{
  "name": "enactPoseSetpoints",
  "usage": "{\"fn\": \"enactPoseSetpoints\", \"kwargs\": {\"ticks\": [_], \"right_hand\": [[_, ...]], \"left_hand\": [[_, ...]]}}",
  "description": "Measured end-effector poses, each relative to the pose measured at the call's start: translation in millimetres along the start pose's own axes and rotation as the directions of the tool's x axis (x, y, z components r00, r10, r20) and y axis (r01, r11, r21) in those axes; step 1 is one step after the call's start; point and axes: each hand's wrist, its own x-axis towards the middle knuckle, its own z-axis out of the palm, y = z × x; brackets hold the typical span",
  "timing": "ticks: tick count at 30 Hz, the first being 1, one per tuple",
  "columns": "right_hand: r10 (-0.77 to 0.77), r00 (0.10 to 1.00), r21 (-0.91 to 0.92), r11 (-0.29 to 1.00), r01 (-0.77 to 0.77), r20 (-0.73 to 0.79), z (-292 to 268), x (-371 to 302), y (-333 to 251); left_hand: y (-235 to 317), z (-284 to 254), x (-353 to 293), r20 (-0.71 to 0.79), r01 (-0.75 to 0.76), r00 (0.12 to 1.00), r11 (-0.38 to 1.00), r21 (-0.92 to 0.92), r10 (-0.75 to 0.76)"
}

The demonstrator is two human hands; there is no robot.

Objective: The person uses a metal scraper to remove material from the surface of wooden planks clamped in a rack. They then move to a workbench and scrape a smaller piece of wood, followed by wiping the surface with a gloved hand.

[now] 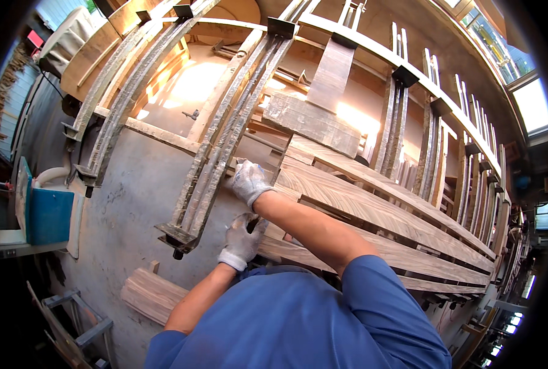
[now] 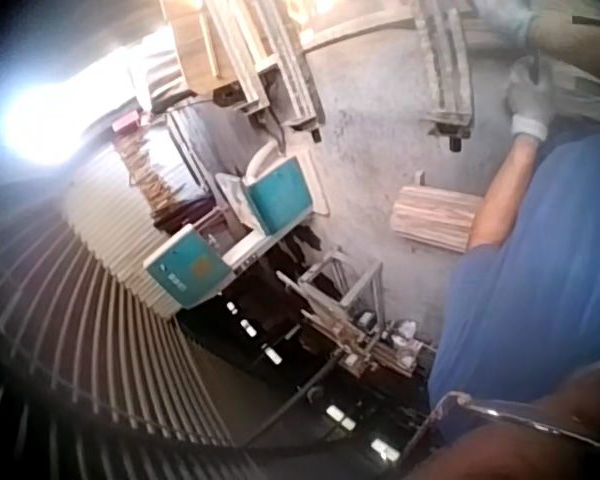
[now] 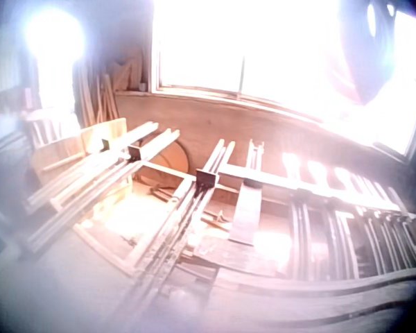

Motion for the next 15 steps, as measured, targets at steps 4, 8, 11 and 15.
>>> {"fn": "enactPoseSetpoints", "kwargs": {"ticks": [4, 8, 11, 15], "right_hand": [[-0.289, 0.956, -0.040, 0.956, 0.291, 0.053, 3, -31, 14], [-0.409, 0.902, -0.204, 0.879, 0.430, 0.139, -53, -46, 21], [-0.127, 0.986, 0.237, 0.966, 0.099, 0.108, -94, -49, 28], [0.152, 0.945, 0.601, 0.739, -0.303, 0.290, -130, -46, 53]], "left_hand": [[-14, 9, 4, 0.040, 0.001, 0.999, 0.997, 0.082, -0.004], [-16, 10, 4, 0.017, -0.009, 1.000, 1.000, -0.005, 0.009], [-13, 9, -3, -0.053, -0.048, 0.998, 0.998, -0.040, 0.046], [-5, 5, 0, -0.045, -0.063, 0.997, 0.997, -0.041, 0.061]]}}
